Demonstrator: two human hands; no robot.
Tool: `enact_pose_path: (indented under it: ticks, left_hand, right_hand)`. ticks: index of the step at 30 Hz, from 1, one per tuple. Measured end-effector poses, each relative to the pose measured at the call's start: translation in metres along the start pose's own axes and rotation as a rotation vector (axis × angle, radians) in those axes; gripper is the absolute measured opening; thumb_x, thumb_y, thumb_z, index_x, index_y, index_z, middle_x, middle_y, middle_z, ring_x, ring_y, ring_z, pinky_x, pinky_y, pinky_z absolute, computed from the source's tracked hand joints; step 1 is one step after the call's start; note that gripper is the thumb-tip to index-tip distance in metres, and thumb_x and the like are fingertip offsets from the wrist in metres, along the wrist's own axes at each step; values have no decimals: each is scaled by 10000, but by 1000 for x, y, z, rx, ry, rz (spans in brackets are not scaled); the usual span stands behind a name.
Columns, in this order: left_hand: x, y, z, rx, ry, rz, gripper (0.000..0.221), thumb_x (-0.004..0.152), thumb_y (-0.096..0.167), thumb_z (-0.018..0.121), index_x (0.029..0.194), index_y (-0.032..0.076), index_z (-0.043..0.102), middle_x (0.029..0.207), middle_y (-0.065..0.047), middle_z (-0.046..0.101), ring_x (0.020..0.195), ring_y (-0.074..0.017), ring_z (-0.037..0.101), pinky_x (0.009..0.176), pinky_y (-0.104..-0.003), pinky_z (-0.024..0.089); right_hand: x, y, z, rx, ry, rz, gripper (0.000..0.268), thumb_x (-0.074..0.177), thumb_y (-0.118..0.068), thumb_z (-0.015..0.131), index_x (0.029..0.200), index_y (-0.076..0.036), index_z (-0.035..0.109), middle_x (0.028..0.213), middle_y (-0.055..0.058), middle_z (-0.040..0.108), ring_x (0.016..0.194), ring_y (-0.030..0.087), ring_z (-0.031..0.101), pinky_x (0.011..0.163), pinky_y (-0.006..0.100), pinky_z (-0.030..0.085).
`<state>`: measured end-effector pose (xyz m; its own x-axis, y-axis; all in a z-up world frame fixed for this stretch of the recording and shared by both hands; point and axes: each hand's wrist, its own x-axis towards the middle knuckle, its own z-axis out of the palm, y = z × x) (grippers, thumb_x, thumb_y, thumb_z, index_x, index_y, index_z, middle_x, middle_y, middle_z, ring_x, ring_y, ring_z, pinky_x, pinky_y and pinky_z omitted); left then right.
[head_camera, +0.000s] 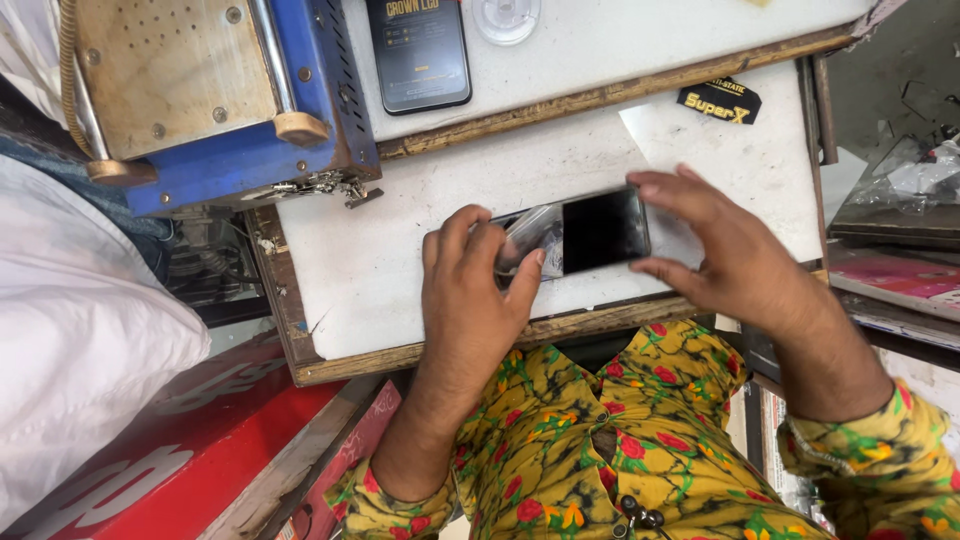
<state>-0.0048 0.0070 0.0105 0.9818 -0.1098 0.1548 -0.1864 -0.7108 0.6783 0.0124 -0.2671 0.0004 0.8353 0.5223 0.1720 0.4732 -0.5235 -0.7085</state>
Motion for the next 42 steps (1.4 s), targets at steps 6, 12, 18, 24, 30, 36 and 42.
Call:
enact_pose_path:
  ticks: [6,12,18,24,30,36,42]
  left_hand:
    - [-4,5,2,-197,-14,-257,309,903,183,840,893,34,570,921,-125,642,808,-278,630,728,-398,527]
    - [-5,-3,6,-637,38,-312,734,884,103,770,1463,62,321,984,-37,646,815,-92,668,690,-244,558]
    - [-3,-10,11,-578,8,-245,370,983,36,728,1341,59,636,1061,-80,737,882,-99,700,749,-262,597]
    - [7,-12,0,-490,-114,-176,385,942,113,769,1312,99,666,1053,-87,743,851,-129,730,692,-267,593]
    - [21,-10,-20,-17,-223,50,540,810,281,897,1289,163,679,1209,-154,612,1039,-323,646,895,-415,561]
    - [22,-13,-18,-129,-235,220,657,806,164,826,1398,139,542,1464,-229,503,1250,-437,609,1035,-483,535]
    - [2,5,9,-259,-95,5,400,951,112,741,1330,137,612,1393,-160,597,1101,-381,745,857,-416,645]
  right_hand:
    - [16,-1,5,706,163,58,833,971,146,639,1637,-170,249,1703,216,360,1513,216,468,1250,366,437]
    - [39,-15,25,674,260,16,705,997,165,622,1584,-83,321,1669,212,417,1530,226,432,1353,391,376]
    - [40,-22,49,747,353,85,562,1041,141,566,1546,-34,394,1622,216,414,1558,253,398,1357,387,311]
    - [27,-17,51,842,402,199,499,1036,152,562,1481,-33,436,1685,211,392,1612,271,401,1360,422,375]
    - [32,-16,56,786,465,182,568,988,171,631,1469,-51,426,1679,182,332,1500,219,485,1254,372,483]
    - [49,-21,41,707,434,195,540,962,176,644,1436,-34,496,1685,167,363,1416,177,537,1137,315,532]
    - [68,-23,12,548,218,285,369,938,112,671,1272,-44,643,1574,120,509,1305,174,625,946,299,642]
